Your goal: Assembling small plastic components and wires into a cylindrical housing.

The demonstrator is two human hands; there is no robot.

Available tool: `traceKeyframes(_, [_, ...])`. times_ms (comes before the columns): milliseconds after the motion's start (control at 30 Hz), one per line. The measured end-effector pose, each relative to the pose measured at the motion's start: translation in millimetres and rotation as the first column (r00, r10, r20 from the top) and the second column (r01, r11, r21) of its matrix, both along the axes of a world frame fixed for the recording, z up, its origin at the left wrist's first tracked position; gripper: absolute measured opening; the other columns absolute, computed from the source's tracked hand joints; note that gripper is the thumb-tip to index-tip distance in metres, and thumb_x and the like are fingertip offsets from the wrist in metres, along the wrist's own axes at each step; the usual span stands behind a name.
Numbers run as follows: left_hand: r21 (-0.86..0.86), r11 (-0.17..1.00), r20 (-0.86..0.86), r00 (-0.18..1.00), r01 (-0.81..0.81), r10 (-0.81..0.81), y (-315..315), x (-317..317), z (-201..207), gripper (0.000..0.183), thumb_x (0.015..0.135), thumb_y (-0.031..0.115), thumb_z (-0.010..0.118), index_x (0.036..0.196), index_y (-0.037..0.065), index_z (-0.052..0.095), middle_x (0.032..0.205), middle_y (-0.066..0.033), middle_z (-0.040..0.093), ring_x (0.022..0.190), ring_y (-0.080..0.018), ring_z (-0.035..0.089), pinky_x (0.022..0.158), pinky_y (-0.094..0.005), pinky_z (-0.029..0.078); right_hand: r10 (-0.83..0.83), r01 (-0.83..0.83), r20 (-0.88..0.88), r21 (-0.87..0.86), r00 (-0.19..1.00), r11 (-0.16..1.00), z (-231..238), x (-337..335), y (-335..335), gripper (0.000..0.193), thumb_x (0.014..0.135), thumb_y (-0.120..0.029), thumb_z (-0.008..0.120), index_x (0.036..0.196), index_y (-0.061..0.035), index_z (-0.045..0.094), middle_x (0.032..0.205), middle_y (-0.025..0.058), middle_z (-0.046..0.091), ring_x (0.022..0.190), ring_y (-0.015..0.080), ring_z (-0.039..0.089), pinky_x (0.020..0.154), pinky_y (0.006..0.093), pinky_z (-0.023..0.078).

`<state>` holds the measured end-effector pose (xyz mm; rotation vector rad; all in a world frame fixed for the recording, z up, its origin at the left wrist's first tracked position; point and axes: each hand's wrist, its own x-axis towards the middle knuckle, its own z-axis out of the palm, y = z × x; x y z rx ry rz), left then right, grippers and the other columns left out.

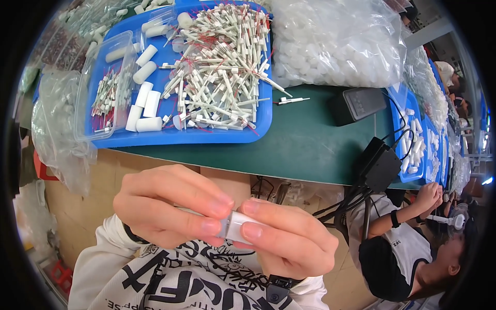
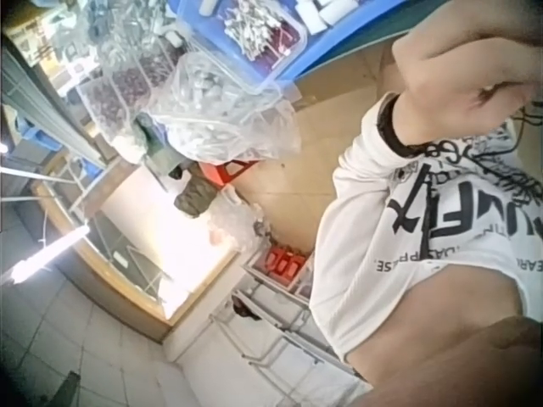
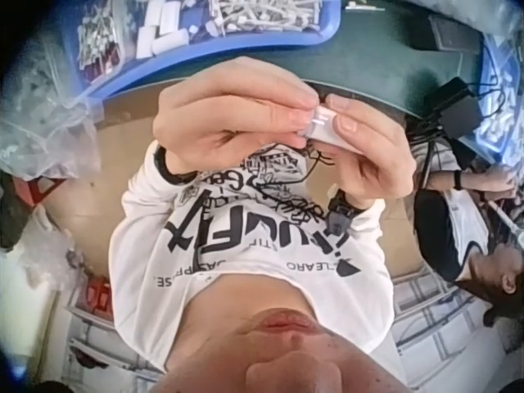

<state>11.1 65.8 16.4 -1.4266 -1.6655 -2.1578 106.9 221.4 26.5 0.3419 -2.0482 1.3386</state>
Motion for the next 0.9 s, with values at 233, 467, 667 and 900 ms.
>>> traceKeyframes(233, [-0.001,1.0,-0.039,0.999,0.006,-0.006,-3,-2,-4,0.022,0.063,0.002,0.079,0.082,0.004,0.068,0.086,-0.0122,0.066,0.074,-0.0237,0.065,0.059,-0.0289,0.055,-0.057,0.061,0.046,-0.088,0.997,0.994,-6,4,-11,0.037,0.059,0.013,0.074,0.092,-0.0006,0.064,0.092,0.0197,0.064,0.072,0.0249,0.067,0.062,0.0273,0.056])
traceKeyframes(467, [-0.061,0.995,-0.127,0.99,-0.074,0.066,-4,-2,-9,0.025,0.061,-0.003,0.077,0.084,0.003,0.069,0.086,-0.0115,0.066,0.076,-0.0241,0.066,0.062,-0.029,0.056,-0.07,0.067,0.142,0.028,0.987,0.997,0,1,-2,0.034,0.059,0.01,0.076,0.09,0.0002,0.066,0.09,0.0183,0.065,0.072,0.0231,0.066,0.061,0.0274,0.055])
traceKeyframes(667, [-0.011,1.0,-0.093,0.995,-0.023,0.022,-7,4,-10,0.021,0.064,-0.003,0.076,0.083,0.001,0.068,0.086,-0.0127,0.066,0.077,-0.0258,0.066,0.062,-0.0303,0.056,0.049,-0.051,0.119,0.012,0.992,0.999,4,1,-3,0.035,0.058,0.008,0.076,0.091,-0.0001,0.067,0.089,0.0175,0.065,0.076,0.0256,0.067,0.062,0.0292,0.056])
traceKeyframes(900, [-0.027,0.999,-0.052,0.997,0.047,-0.048,-8,-5,4,0.027,0.063,0.003,0.08,0.086,0.001,0.067,0.085,-0.0128,0.064,0.075,-0.0243,0.065,0.059,-0.028,0.055,0.025,-0.026,0.057,0.015,0.998,1.0,8,-1,-10,0.033,0.06,0.005,0.077,0.091,-0.0007,0.067,0.089,0.0172,0.065,0.075,0.0272,0.067,0.065,0.0317,0.057])
